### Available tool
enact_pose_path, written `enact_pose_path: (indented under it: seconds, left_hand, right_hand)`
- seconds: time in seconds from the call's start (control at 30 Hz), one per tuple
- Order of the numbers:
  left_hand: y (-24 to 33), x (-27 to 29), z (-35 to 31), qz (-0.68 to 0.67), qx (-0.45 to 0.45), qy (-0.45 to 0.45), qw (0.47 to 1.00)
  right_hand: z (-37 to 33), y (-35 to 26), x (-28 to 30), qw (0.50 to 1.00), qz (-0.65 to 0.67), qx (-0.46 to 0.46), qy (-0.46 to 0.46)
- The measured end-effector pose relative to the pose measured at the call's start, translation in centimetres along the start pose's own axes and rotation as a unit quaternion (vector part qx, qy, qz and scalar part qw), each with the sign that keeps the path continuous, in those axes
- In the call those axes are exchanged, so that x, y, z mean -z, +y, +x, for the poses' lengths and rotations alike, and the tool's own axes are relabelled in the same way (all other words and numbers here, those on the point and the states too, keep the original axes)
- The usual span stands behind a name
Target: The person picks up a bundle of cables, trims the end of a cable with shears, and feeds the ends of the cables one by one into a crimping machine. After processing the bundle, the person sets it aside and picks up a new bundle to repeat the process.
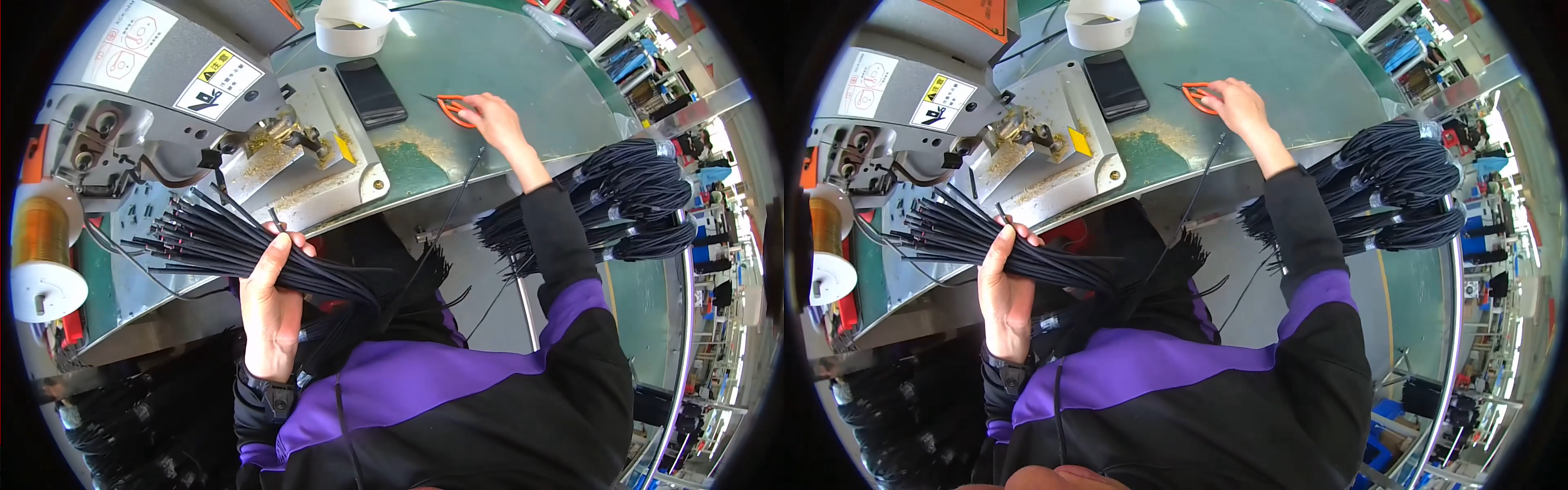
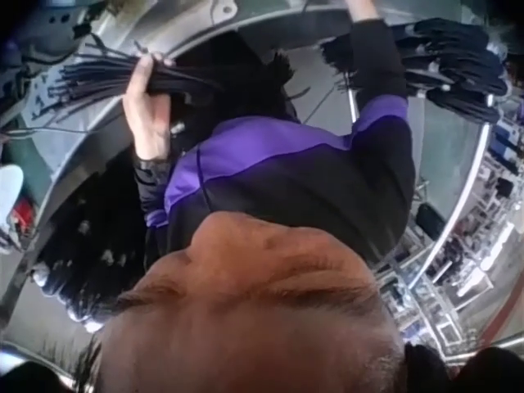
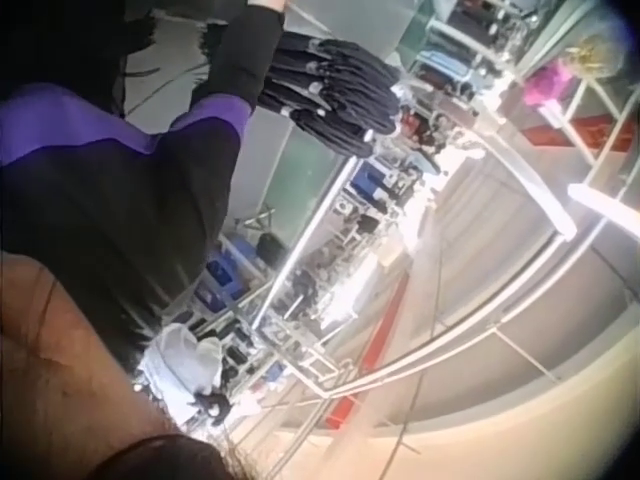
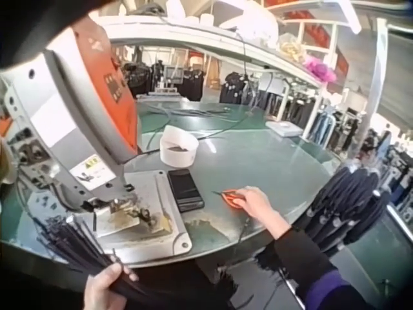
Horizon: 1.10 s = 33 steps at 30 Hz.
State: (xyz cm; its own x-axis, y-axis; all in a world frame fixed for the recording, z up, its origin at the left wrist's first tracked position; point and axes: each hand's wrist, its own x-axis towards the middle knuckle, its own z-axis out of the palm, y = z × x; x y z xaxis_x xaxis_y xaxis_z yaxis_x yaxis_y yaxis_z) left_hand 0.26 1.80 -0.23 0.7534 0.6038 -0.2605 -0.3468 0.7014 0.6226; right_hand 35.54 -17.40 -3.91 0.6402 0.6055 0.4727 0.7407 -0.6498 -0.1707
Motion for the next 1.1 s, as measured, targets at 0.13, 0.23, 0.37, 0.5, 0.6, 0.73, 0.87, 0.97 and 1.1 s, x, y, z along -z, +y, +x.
enact_pose_path:
  seconds: [0.13, 0.23, 0.37, 0.5, 0.6, 0.73, 0.87, 0.97, 1.1]
  left_hand:
    - [0.4, 0.1, -0.1, 0.007, -0.012, 0.009, 1.000]
    - [0.9, 0.4, -0.3, 0.000, -0.021, 0.009, 1.000]
    - [0.9, 1.0, -0.5, -0.002, -0.026, -0.008, 1.000]
    - [1.3, 1.3, -1.0, 0.004, -0.039, -0.027, 0.999]
    - [1.7, 1.5, -1.4, 0.004, -0.054, -0.028, 0.998]
    - [2.2, 2.1, -1.8, 0.012, -0.064, -0.027, 0.998]
    - [2.6, 2.4, -2.1, 0.031, -0.046, -0.028, 0.998]
    - [2.7, 2.7, -1.9, 0.038, -0.049, -0.032, 0.998]
    - [2.4, 2.7, -1.7, 0.042, -0.055, -0.034, 0.997]
  right_hand:
    - [1.1, 0.4, -2.0, 0.993, -0.027, 0.015, -0.110]
    - [0.8, -1.9, -1.5, 0.954, 0.225, -0.055, -0.192]
    - [-1.4, -12.8, 3.9, 0.760, 0.543, 0.005, -0.358]
    - [-2.3, -19.5, 6.6, 0.792, 0.385, 0.197, -0.430]
    - [-2.4, -21.9, 7.1, 0.818, 0.307, 0.236, -0.425]
    - [-2.5, -23.9, 6.6, 0.801, 0.335, 0.280, -0.409]
    - [-2.2, -25.3, 6.4, 0.807, 0.342, 0.308, -0.370]
    - [-2.2, -25.4, 6.2, 0.807, 0.345, 0.302, -0.373]
    - [-2.1, -24.9, 6.3, 0.809, 0.340, 0.327, -0.350]
